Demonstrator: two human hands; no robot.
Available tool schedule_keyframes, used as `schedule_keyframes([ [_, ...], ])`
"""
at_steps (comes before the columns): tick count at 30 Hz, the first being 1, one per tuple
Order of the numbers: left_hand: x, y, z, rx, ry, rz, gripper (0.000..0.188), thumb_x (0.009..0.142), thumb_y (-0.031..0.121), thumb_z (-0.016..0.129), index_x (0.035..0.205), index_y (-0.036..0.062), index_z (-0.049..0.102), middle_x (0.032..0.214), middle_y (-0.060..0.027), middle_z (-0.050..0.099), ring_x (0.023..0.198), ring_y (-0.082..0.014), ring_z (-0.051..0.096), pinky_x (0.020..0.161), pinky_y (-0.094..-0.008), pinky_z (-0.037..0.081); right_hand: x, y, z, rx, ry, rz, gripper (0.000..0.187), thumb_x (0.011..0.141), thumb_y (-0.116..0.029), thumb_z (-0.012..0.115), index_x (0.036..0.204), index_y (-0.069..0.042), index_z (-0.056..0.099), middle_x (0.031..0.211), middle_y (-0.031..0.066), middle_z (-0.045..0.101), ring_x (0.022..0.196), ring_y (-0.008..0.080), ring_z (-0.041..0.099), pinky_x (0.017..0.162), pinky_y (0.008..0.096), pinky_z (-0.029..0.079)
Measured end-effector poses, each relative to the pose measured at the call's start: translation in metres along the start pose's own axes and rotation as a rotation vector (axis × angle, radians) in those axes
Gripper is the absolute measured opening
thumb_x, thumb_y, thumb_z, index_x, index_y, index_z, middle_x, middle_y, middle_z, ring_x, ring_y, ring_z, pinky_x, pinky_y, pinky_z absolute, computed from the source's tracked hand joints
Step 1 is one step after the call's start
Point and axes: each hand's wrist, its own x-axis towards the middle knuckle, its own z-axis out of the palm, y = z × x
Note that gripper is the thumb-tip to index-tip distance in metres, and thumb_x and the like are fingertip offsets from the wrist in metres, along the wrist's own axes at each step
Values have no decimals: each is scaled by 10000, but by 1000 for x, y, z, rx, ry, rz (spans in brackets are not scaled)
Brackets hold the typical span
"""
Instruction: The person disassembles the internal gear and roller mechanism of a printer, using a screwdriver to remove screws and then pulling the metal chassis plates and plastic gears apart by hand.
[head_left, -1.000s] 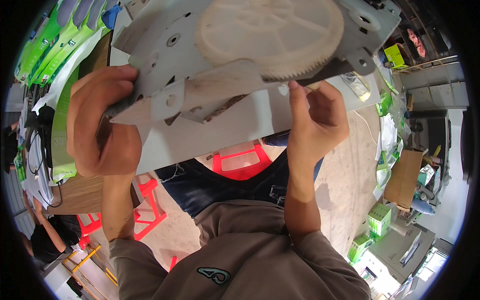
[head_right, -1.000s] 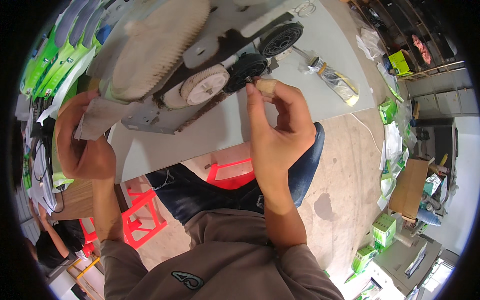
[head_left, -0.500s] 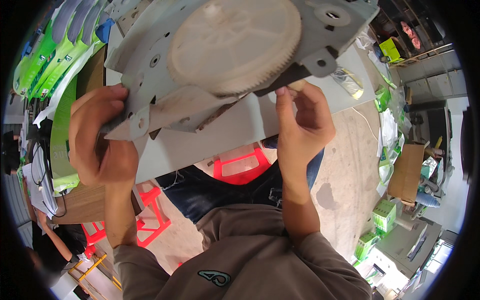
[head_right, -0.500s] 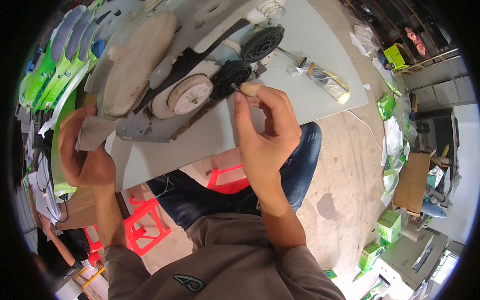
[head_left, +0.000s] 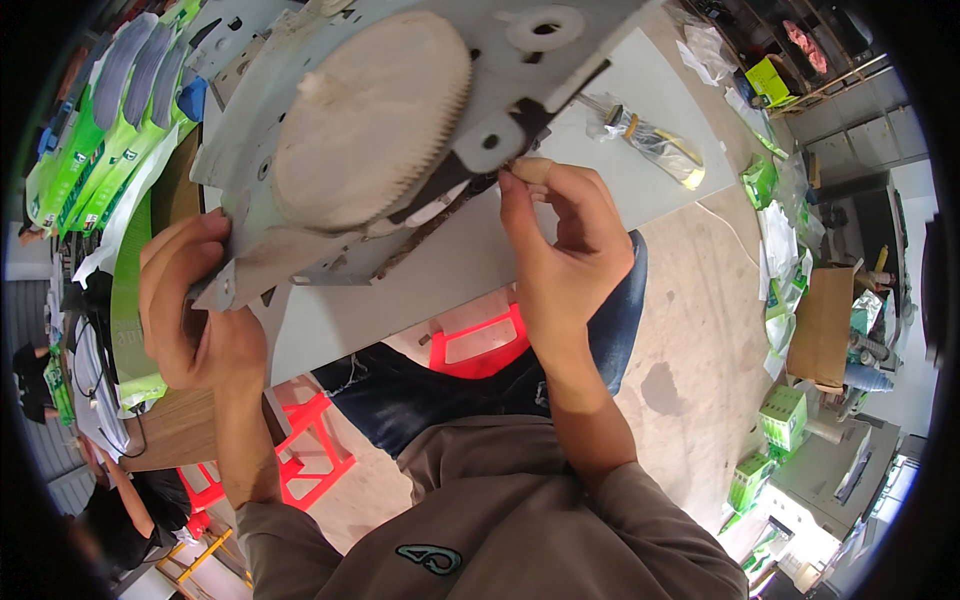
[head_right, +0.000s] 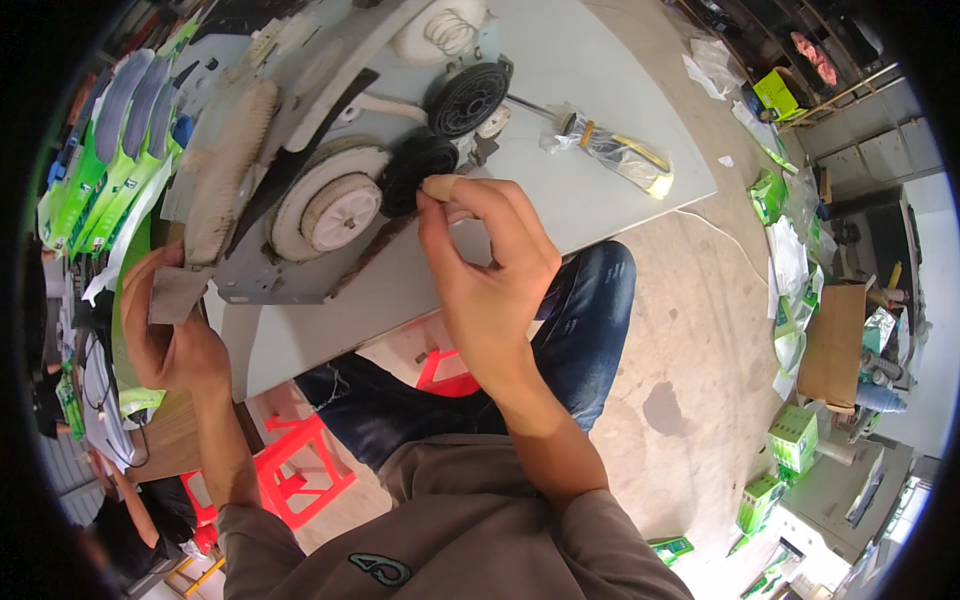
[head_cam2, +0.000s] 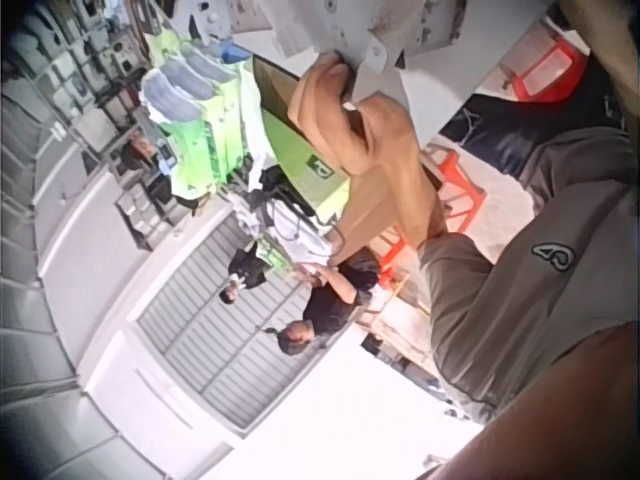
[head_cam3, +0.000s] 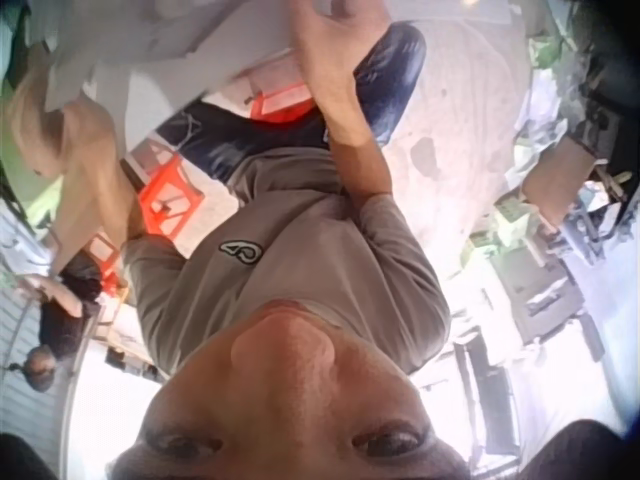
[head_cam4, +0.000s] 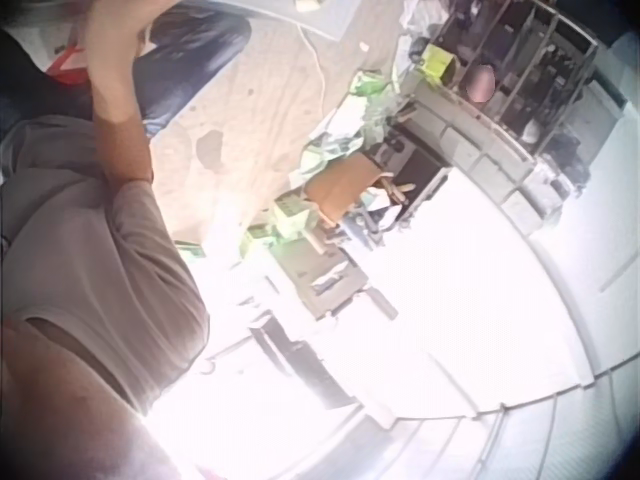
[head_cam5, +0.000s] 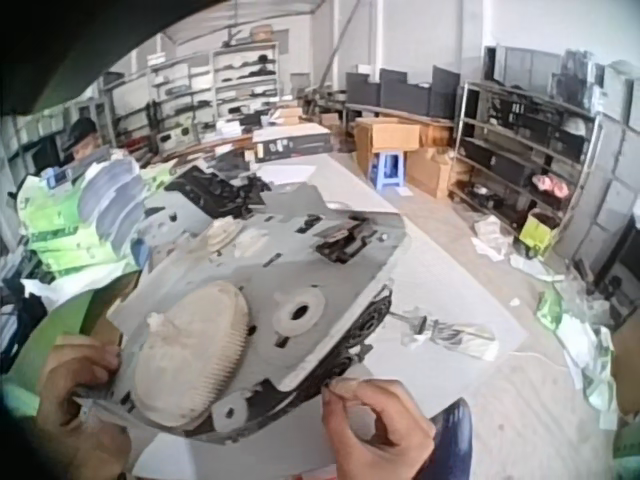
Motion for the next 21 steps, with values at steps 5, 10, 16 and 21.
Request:
schedule_keyframes([
  [5,-6,3,1,-21,60,-121,219,785,-111,668,979,-86,569,938,-232,676,849,-340,658,759,-411,545,2,-9,-6,-127,-43,-30,234,746,130,737,946,14,699,855,85,685,728,144,668,707,249,520],
  [10,-14,7,4,-15,279,-371,241,841,-44,709,1054,-79,601,947,-163,678,855,-240,645,783,-361,532,4,-11,-9,-105,-45,-42,238,742,130,738,948,18,699,852,89,683,734,157,674,703,257,524],
  [16,-5,0,-2,-53,332,-378,276,814,1,762,1054,-57,639,938,-80,684,839,-143,618,790,-277,493,5,-10,-8,-99,-55,-39,228,748,129,738,944,20,697,854,93,686,740,167,677,697,262,528],
  [21,-4,-2,-1,-53,351,-401,233,811,-16,743,1020,-57,650,924,-72,685,839,-137,616,795,-276,486,5,-9,-8,-61,-43,-43,218,753,126,741,941,26,696,862,99,686,743,175,675,698,267,529],
])
